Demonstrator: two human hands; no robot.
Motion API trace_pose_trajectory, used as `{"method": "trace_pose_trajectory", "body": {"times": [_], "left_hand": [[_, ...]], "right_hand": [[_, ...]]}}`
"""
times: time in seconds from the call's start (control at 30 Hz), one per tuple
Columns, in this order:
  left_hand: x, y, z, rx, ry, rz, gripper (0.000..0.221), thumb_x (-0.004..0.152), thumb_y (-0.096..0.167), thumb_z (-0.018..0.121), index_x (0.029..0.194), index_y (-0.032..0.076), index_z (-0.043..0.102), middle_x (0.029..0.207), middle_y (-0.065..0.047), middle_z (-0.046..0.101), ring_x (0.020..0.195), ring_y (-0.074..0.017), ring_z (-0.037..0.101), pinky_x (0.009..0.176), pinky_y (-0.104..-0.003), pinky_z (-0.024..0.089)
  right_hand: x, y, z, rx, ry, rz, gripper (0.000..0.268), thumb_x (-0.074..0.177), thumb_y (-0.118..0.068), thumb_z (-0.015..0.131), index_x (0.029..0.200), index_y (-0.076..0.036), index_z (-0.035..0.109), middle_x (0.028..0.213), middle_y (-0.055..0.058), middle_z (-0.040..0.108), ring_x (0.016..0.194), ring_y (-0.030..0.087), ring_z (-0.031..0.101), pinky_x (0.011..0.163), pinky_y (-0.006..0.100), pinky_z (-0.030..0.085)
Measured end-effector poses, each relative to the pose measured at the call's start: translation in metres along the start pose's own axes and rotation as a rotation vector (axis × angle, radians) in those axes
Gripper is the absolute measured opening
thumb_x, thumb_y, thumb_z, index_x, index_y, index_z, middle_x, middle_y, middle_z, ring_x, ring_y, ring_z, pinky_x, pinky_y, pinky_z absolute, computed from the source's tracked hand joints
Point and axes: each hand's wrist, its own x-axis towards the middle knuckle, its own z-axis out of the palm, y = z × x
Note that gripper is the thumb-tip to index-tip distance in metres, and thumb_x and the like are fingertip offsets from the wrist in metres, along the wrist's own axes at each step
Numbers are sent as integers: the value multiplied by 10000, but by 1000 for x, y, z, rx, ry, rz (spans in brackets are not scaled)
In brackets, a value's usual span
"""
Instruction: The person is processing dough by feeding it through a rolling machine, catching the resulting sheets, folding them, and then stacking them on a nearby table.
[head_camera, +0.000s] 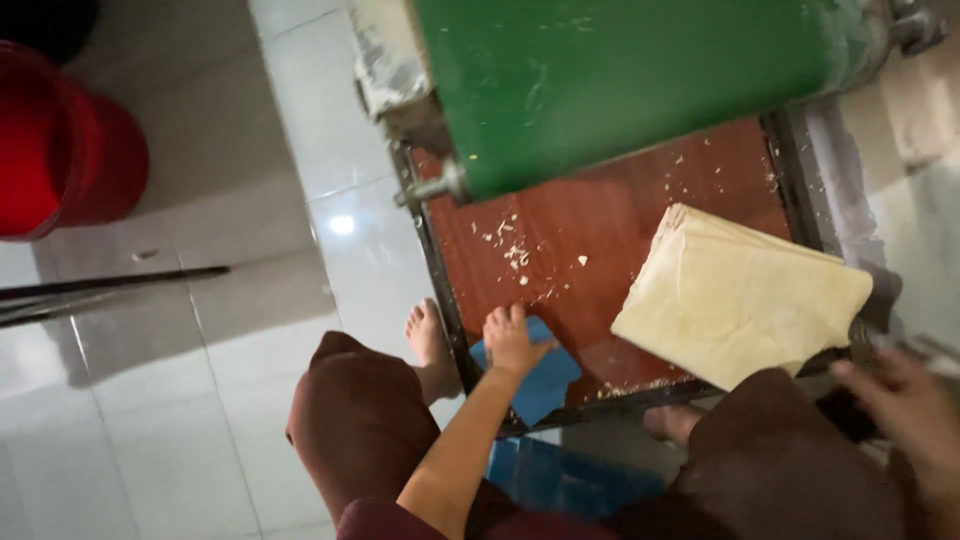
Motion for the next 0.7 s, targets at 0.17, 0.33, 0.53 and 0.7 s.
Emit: {"method": "trace_pose_trajectory", "body": {"times": [0.17, 0.33, 0.53, 0.7], "left_hand": [[-22, -26, 1, 361, -172, 0, 1225, 473, 787, 957, 1391, 148, 458, 1320, -143, 490, 1233, -351, 490, 1048, -472, 399], [-10, -48, 30, 121, -92, -96, 1063, 475, 620, 1028, 1240, 98, 508, 1254, -131, 560, 1182, -322, 542, 1007, -433, 464], [34, -95, 54, -566, -270, 56, 333, 819, 357, 807, 1142, 290, 761, 1151, -19, 777, 1160, -249, 705, 996, -400, 555], [-9, -41, -154, -872, -433, 177, 277, 857, 255, 753, 1130, 217, 783, 1102, -42, 756, 1088, -245, 676, 1012, -402, 524]], "right_hand": [[7, 41, -28, 13, 216, -390, 613, 1057, -52, 708, 1572, 66, 396, 1406, 311, 517, 1140, 466, 533, 896, 578, 435], [-150, -81, 12, 65, 190, -704, 600, 936, 8, 742, 1497, 52, 532, 1350, 207, 622, 1163, 292, 609, 1041, 405, 490], [-153, -108, 142, -370, -327, -581, 977, 767, -416, 860, 1566, -106, 392, 1446, 264, 556, 1329, 417, 566, 1139, 520, 468], [-110, -140, 206, -572, -436, -647, 910, 734, -500, 883, 1437, -112, 455, 1349, 198, 576, 1288, 384, 556, 1079, 523, 469]]}}
